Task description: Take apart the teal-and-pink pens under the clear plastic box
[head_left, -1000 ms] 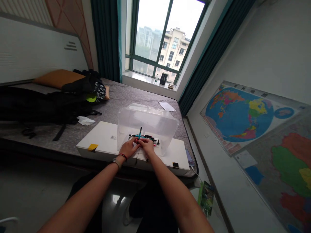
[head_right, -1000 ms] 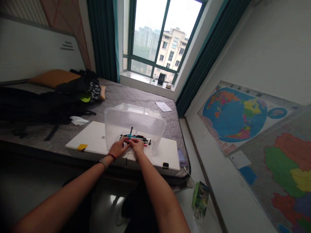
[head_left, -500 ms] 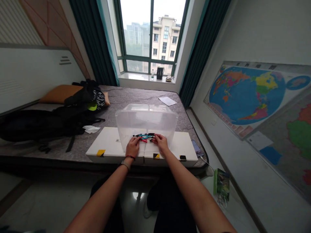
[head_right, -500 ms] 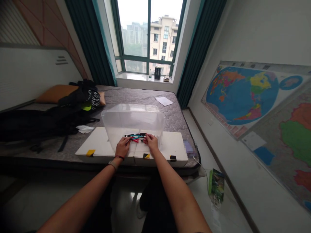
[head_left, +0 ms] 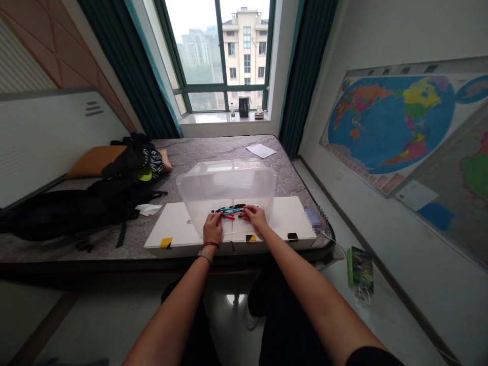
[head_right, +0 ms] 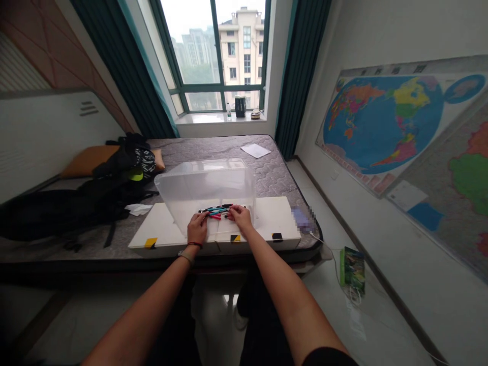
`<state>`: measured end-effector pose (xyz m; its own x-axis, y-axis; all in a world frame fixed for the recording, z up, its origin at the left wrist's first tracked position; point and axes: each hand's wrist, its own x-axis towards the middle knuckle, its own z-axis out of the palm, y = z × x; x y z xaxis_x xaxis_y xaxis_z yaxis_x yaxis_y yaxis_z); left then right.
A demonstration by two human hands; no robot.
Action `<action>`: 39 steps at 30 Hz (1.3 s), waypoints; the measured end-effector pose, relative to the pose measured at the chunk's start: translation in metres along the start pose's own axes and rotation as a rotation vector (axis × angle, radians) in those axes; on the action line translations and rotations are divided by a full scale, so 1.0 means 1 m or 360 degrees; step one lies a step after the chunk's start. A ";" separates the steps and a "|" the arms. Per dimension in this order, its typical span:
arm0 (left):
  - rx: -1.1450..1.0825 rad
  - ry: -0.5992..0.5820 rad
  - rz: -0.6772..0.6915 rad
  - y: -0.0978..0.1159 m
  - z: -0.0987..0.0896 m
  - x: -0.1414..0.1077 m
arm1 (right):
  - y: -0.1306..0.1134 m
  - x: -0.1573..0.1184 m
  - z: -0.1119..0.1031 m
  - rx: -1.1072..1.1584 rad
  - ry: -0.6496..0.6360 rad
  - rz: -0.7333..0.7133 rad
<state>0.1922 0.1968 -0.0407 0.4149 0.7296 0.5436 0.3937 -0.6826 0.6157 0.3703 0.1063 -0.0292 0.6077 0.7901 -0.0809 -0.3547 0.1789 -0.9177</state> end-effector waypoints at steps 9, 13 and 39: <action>0.0043 0.0002 -0.0031 -0.003 0.001 0.000 | 0.002 0.000 -0.001 -0.0037 -0.0039 0.0015; 0.0051 -0.0009 -0.0048 -0.001 0.000 0.000 | 0.002 0.002 0.000 -0.0060 -0.0034 0.0046; 0.0108 -0.0067 -0.0128 0.005 -0.001 -0.002 | 0.004 0.001 0.005 -0.0567 -0.0062 -0.0063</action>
<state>0.1931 0.1920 -0.0379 0.4136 0.7806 0.4687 0.4812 -0.6244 0.6153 0.3663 0.1102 -0.0307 0.5862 0.8095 -0.0339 -0.0575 -0.0002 -0.9983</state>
